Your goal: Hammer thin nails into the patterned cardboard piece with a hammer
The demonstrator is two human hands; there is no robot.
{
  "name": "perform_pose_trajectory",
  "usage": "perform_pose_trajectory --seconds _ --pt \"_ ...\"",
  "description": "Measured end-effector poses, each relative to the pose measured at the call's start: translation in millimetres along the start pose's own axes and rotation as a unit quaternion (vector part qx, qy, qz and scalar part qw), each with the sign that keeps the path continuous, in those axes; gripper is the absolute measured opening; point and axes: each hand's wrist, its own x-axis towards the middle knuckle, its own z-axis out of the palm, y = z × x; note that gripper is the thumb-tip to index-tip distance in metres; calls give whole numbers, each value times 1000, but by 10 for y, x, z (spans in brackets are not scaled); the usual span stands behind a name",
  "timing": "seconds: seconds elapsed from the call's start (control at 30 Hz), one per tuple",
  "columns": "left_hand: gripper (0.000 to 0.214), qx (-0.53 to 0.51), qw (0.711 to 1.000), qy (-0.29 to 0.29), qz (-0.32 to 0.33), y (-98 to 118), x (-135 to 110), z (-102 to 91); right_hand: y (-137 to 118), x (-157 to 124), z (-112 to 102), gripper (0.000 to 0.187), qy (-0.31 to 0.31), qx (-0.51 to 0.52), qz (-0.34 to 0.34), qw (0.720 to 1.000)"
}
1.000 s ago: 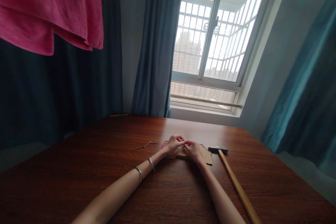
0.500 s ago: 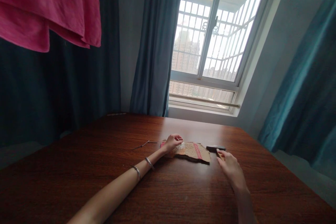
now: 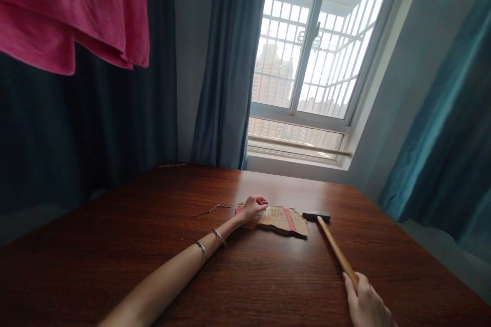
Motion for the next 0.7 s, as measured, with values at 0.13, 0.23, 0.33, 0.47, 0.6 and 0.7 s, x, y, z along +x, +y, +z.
perform_pose_trajectory --seconds 0.13,0.23,0.33,0.47,0.6,0.7 --pt "24 -3 1000 -9 2 -13 6 -3 -10 54 -47 44 -2 66 17 998" --pt "25 -10 1000 -14 18 -59 17 7 -54 75 10 49 40 200 44 978" --pt "27 -8 1000 -12 26 -109 31 23 -190 43 60 59 44 413 54 908" --pt "27 5 1000 -14 16 -121 39 31 -463 -86 -5 69 -101 610 71 783" --pt "26 4 1000 -17 9 -94 33 25 -723 -232 -123 67 -159 655 64 736" --pt "25 -5 1000 -12 11 -83 27 23 -868 -305 -138 70 -167 668 58 722"
